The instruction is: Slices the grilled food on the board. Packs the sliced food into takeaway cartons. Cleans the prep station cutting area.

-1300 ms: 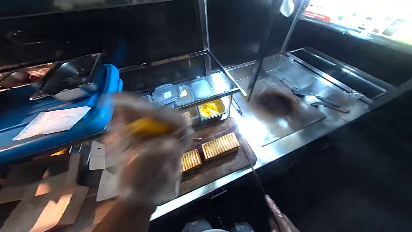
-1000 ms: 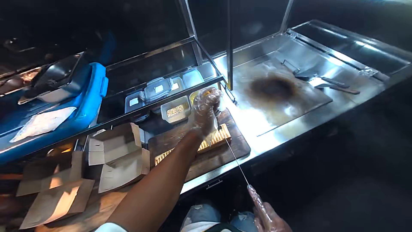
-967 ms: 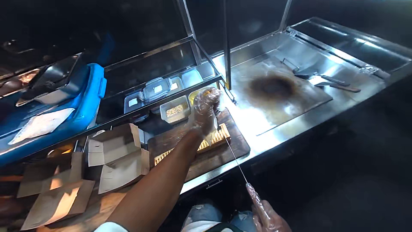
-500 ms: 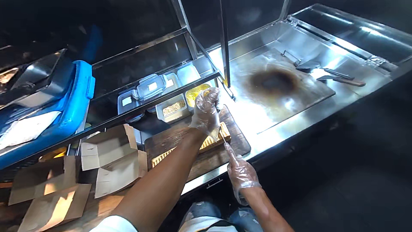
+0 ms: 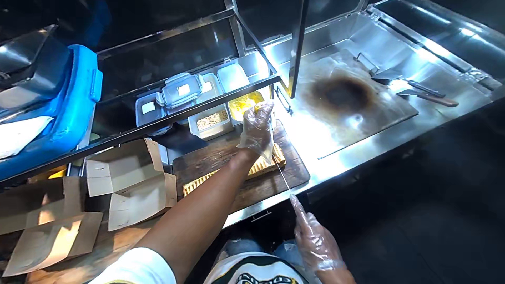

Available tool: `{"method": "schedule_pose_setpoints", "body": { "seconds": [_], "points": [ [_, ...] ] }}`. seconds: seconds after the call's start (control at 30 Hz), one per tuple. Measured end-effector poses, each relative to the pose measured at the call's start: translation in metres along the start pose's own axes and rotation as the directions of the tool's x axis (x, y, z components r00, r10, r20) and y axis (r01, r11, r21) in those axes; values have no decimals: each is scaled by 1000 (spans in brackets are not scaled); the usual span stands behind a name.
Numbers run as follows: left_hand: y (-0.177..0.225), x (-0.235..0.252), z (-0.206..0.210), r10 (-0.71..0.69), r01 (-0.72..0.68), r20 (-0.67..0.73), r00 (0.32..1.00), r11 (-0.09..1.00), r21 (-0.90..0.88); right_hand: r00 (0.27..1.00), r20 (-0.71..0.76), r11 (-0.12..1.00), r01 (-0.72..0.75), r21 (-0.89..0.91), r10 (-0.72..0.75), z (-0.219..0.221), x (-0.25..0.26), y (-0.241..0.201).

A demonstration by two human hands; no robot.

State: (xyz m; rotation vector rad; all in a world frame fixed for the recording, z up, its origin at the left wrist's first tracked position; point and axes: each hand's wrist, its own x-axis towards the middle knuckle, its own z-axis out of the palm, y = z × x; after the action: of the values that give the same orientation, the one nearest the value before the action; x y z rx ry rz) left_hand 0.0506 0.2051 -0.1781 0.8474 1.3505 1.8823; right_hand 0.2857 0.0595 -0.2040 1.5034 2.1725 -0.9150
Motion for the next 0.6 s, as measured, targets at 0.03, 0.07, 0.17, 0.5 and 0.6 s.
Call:
{"method": "schedule_pose_setpoints", "body": {
  "seconds": [0.03,0.07,0.17,0.5,0.6],
  "points": [
    [2,-1,-1,-9,9,-8,1000,1000,-8,1000,16,1000,2,0,-2,1,0,1],
    [3,-3,-1,-17,17,-11,1000,1000,-14,999,50,1000,-5,4,5,-1,11,-5],
    [2,-5,2,-5,5,-2,1000,1000,15,998,57,999,2,33,-4,0,79,-28],
    [2,-10,4,-9,9,14,1000,1000,-1,999,49,1000,18,-10,-18,21,67,-3],
    [2,-14,6,12,-12,11,1000,1000,18,999,22,999,42,11,-42,20,106,-15]
  ]
}}
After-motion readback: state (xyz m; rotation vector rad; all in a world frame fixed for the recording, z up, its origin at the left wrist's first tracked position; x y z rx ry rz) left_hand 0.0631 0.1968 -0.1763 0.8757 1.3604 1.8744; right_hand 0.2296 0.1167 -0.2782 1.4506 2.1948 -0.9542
